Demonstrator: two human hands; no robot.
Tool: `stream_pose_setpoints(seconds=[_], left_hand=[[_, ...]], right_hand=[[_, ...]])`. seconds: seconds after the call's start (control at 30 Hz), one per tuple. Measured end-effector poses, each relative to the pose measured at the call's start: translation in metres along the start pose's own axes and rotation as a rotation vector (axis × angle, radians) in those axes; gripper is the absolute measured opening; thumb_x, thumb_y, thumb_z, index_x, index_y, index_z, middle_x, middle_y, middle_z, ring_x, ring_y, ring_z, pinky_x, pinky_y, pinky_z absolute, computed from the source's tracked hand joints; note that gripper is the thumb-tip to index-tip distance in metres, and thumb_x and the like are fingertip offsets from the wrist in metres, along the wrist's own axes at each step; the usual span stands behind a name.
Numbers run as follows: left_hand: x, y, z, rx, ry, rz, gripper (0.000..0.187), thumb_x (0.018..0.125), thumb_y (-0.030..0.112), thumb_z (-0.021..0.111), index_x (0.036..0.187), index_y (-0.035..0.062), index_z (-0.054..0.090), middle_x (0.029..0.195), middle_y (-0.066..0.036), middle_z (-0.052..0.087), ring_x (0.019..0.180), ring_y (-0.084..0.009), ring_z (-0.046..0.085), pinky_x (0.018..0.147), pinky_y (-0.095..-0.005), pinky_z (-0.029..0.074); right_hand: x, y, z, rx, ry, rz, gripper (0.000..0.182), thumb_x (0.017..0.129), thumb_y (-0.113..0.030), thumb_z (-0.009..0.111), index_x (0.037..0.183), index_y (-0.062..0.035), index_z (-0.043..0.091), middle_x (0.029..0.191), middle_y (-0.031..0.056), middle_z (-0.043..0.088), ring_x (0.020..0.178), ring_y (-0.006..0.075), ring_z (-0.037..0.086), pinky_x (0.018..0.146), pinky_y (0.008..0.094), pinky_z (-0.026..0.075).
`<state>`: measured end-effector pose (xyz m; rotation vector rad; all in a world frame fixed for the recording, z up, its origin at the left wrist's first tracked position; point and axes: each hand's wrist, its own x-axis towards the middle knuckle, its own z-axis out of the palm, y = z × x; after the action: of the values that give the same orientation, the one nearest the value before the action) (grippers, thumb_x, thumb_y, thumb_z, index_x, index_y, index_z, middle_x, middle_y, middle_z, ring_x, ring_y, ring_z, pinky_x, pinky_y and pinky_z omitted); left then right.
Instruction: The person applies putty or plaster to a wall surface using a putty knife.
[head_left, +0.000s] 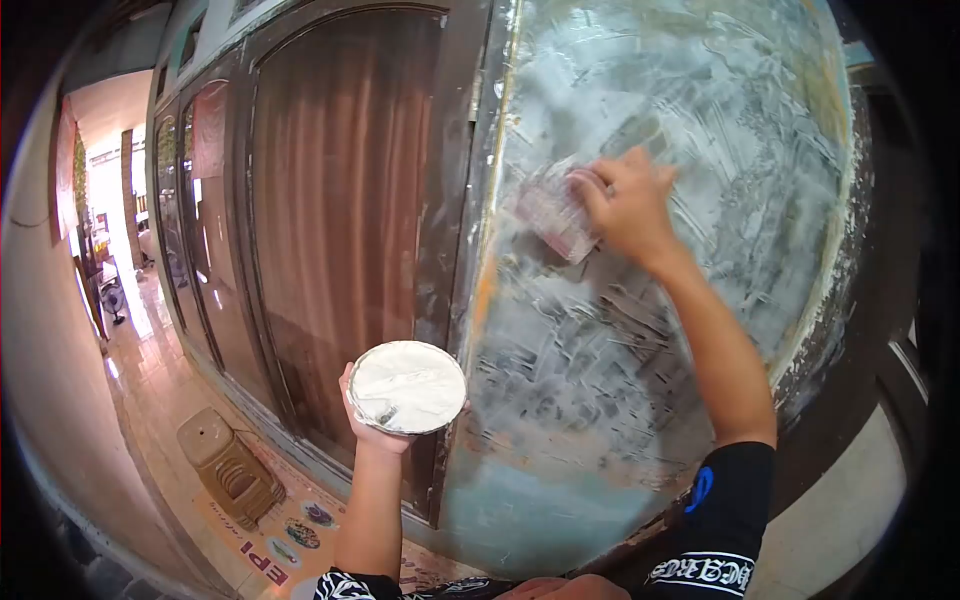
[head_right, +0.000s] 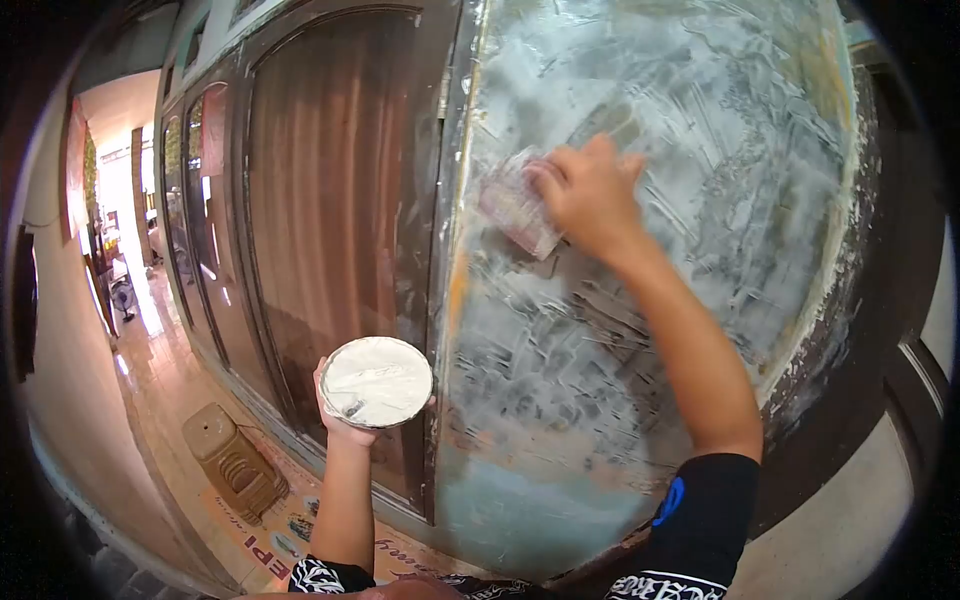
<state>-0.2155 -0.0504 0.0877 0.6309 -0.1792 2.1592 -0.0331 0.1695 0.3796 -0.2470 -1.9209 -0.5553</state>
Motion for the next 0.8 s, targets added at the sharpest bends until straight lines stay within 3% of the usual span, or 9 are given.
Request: stream_pose_setpoints(seconds=[0.07, 0.17, 0.2, 0.23, 0.33, 0.43, 0.57, 0.63, 0.8], left_hand=[[-0.003, -0.011, 0.018, 0.001, -0.082, -0.038, 0.065, 0.096, 0.056, 0.042, 0.13, 0.0041, 0.061, 0.133, -0.018, 0.061, 0.119, -0.0425, 0.058, 0.102, -0.0575, 0.047], [-0.004, -0.015, 0.013, -0.022, -0.12, -0.031, 0.065, 0.096, 0.056, 0.042, 0.131, 0.0042, 0.06, 0.134, -0.019, 0.06, 0.12, -0.0427, 0.057, 0.102, -0.0582, 0.046], [-0.005, -0.014, 0.012, -0.02, -0.121, -0.03, 0.065, 0.096, 0.056, 0.042, 0.131, 0.0042, 0.06, 0.134, -0.019, 0.06, 0.12, -0.0427, 0.057, 0.102, -0.0582, 0.046], [-0.005, -0.012, 0.009, 0.021, -0.056, -0.004, 0.065, 0.096, 0.056, 0.042, 0.131, 0.0043, 0.06, 0.134, -0.019, 0.06, 0.12, -0.0432, 0.057, 0.102, -0.0591, 0.046], [-0.008, -0.012, 0.016, 0.074, -0.007, 0.0, 0.068, 0.095, 0.058, 0.042, 0.132, 0.0039, 0.059, 0.137, -0.02, 0.057, 0.12, -0.0461, 0.056, 0.101, -0.0634, 0.045], [-0.007, -0.015, 0.013, 0.008, -0.028, -0.013, 0.069, 0.094, 0.059, 0.042, 0.133, 0.0037, 0.058, 0.137, -0.021, 0.056, 0.121, -0.047, 0.055, 0.1, -0.0653, 0.044], [-0.001, -0.03, 0.022, 0.019, -0.1, -0.066, 0.069, 0.094, 0.059, 0.042, 0.132, 0.0035, 0.058, 0.137, -0.021, 0.057, 0.121, -0.0471, 0.055, 0.1, -0.0671, 0.043], [0.0, -0.039, 0.027, 0.063, -0.077, -0.089, 0.068, 0.094, 0.059, 0.042, 0.132, 0.004, 0.058, 0.137, -0.021, 0.057, 0.121, -0.0473, 0.054, 0.1, -0.0683, 0.043], [-0.005, -0.037, 0.026, 0.074, -0.033, -0.069, 0.067, 0.094, 0.058, 0.042, 0.131, 0.0055, 0.06, 0.136, -0.02, 0.058, 0.12, -0.0478, 0.055, 0.099, -0.0692, 0.042]], right_hand=[[-0.002, -0.006, -0.013, 0.011, -0.215, 0.068, 0.028, 0.092, -0.04, 0.063, 0.098, -0.0157, 0.074, 0.095, 0.0122, 0.061, 0.105, 0.0285, 0.053, 0.1, 0.0568, 0.025], [0.031, 0.065, -0.022, -0.273, 0.234, 0.17, 0.029, 0.094, -0.04, 0.06, 0.099, -0.0153, 0.075, 0.097, 0.0142, 0.064, 0.106, 0.0317, 0.057, 0.101, 0.0597, 0.026], [0.05, 0.125, -0.032, 0.077, 0.237, 0.32, 0.036, 0.095, -0.046, 0.056, 0.101, -0.0159, 0.075, 0.095, 0.0147, 0.068, 0.109, 0.0343, 0.058, 0.101, 0.0604, 0.025], [0.055, 0.119, -0.08, -0.294, 0.306, 0.352, 0.043, 0.095, -0.05, 0.056, 0.103, -0.0131, 0.075, 0.099, 0.0132, 0.074, 0.102, 0.0307, 0.065, 0.095, 0.0625, 0.028], [0.06, 0.181, -0.136, -0.289, 0.486, 0.664, 0.048, 0.096, -0.053, 0.054, 0.104, -0.0104, 0.074, 0.098, 0.0105, 0.074, 0.094, 0.0276, 0.068, 0.091, 0.0632, 0.031], [0.045, 0.195, -0.119, 0.185, 0.372, 0.462, 0.042, 0.096, -0.048, 0.059, 0.103, -0.0104, 0.074, 0.1, 0.011, 0.074, 0.093, 0.0281, 0.068, 0.093, 0.0623, 0.032], [0.002, 0.053, -0.05, -0.026, 0.128, 0.15, 0.036, 0.094, -0.042, 0.061, 0.098, -0.0084, 0.075, 0.1, 0.0176, 0.07, 0.105, 0.0317, 0.059, 0.097, 0.0491, 0.033], [0.007, 0.043, -0.048, -0.106, 0.082, 0.163, 0.037, 0.093, -0.043, 0.061, 0.098, -0.009, 0.075, 0.1, 0.018, 0.069, 0.107, 0.0311, 0.057, 0.097, 0.0507, 0.032], [0.048, 0.185, -0.1, -0.129, 0.323, 0.484, 0.047, 0.095, -0.053, 0.053, 0.106, -0.0133, 0.075, 0.107, 0.0114, 0.073, 0.114, 0.035, 0.059, 0.103, 0.0646, 0.023]])
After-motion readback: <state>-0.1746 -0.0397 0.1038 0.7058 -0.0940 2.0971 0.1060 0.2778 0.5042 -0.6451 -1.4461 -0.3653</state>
